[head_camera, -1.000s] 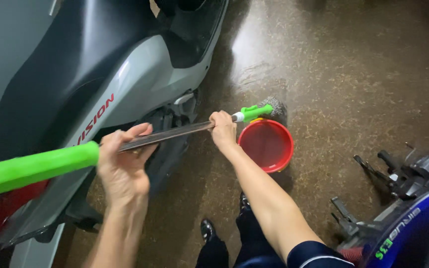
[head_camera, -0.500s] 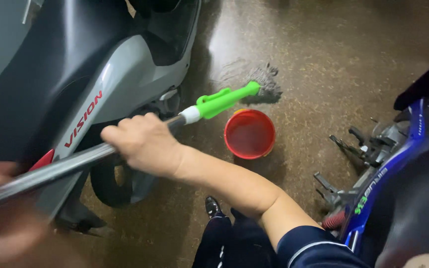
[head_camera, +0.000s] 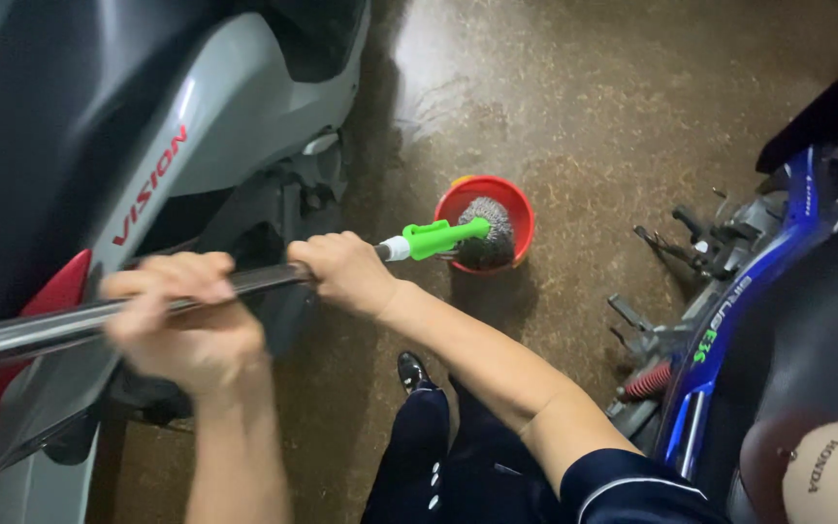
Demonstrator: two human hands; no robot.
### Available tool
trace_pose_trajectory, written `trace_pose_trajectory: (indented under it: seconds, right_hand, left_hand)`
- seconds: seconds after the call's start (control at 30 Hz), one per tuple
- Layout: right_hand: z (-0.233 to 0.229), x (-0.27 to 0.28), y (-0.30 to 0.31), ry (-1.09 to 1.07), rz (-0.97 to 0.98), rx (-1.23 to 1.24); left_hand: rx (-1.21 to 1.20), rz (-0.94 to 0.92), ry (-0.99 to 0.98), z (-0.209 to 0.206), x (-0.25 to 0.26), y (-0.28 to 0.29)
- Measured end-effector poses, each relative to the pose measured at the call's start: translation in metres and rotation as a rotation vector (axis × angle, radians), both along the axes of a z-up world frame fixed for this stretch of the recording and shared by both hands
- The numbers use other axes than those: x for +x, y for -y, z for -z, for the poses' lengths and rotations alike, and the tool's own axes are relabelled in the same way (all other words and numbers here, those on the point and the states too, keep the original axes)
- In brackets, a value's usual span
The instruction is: Mopping the floor around parked motorcycles and rinsing the mop in a red bucket.
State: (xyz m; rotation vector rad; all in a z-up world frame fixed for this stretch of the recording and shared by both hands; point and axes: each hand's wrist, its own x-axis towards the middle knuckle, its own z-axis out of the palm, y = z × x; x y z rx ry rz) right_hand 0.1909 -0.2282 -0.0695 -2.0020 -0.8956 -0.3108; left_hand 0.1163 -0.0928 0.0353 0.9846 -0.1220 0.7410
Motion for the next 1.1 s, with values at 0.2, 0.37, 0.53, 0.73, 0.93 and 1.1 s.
trace_pose_trajectory:
  seconds: [0.2, 0.37, 0.53, 0.73, 0.93, 1.1]
  right_hand:
    - [0.099, 0.000, 0.020, -0.092, -0.043, -0.096]
    - [0.152, -0.011, 0.031, -0.169, -0.039, -0.173]
    - [0.217, -0.022, 0.024, -0.236, -0.014, -0.224]
    - [0.279, -0.015, 0.015, -0.278, 0.000, -0.291]
    - [0.260, -0.023, 0.018, -0.393, 0.078, -0.314]
    - [0.321, -0.037, 0.015, -0.451, 0.129, -0.455]
  left_hand:
    - [-0.002, 0.038, -0.119, 0.066, -0.015, 0.036]
    - [0.056, -0.113, -0.398, 0.112, -0.042, 0.056]
    - [-0.490, -0.148, -1.091, 0.144, -0.044, 0.074]
    - [-0.496, 0.277, -1.169, 0.216, -0.034, 0.061]
    - [0.642, 0.073, -1.044, 0.229, 0.032, 0.051]
    - [1.368, 0.311, -1.539, 0.284, 0.058, 0.056]
